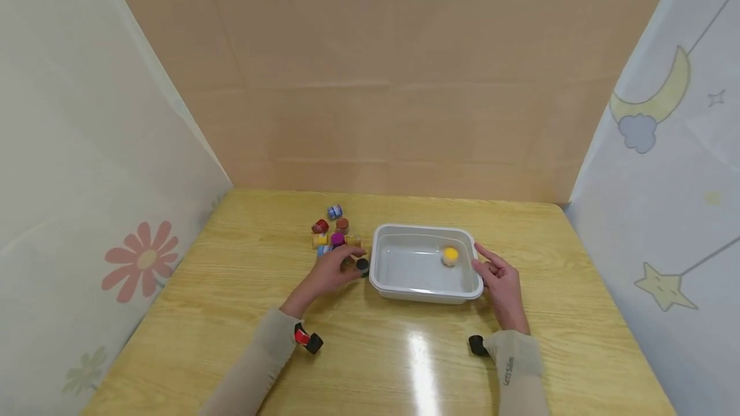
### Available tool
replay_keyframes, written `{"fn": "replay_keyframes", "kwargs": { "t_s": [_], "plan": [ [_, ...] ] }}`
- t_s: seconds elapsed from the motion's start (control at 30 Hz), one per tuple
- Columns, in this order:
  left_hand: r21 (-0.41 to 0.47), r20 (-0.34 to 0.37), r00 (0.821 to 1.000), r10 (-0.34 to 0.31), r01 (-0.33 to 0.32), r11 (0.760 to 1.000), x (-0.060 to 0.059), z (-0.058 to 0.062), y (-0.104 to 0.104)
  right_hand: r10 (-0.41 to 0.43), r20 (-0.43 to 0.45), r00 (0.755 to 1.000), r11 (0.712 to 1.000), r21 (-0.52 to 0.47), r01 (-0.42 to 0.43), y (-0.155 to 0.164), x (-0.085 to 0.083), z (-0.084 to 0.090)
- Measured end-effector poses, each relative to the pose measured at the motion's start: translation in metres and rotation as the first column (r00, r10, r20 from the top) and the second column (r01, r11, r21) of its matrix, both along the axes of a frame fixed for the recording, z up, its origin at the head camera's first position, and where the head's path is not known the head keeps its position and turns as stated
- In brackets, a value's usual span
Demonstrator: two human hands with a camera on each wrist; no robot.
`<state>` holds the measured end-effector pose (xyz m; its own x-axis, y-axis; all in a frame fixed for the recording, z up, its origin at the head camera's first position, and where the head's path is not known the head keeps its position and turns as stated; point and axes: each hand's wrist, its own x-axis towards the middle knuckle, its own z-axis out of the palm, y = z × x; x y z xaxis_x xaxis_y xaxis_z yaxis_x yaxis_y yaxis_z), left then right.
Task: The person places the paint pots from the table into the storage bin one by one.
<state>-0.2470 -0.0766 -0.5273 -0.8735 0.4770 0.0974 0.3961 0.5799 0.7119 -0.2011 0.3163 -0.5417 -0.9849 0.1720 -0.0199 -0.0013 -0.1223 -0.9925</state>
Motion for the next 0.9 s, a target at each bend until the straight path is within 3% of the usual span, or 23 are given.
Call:
{"fn": "replay_keyframes", "kwargs": {
  "t_s": [0.23,0.5,0.9],
  "plan": [
    [-0.097,-0.033,0.999,-0.006,0.003,0.995,0.000,-0.004,0.007,0.015,-0.030,0.999,1.000,-0.004,-0.016,0.001,0.000,-0.001],
    [-0.200,-0.087,0.996,0.000,-0.017,0.980,-0.001,-0.005,0.014,0.009,-0.001,1.000,1.000,0.004,-0.009,0.001,0.001,0.002],
    [-0.209,-0.104,0.995,-0.003,-0.019,0.978,-0.001,-0.007,0.015,0.007,0.001,1.000,1.000,0.027,-0.007,0.001,0.001,0.000]
  ]
}}
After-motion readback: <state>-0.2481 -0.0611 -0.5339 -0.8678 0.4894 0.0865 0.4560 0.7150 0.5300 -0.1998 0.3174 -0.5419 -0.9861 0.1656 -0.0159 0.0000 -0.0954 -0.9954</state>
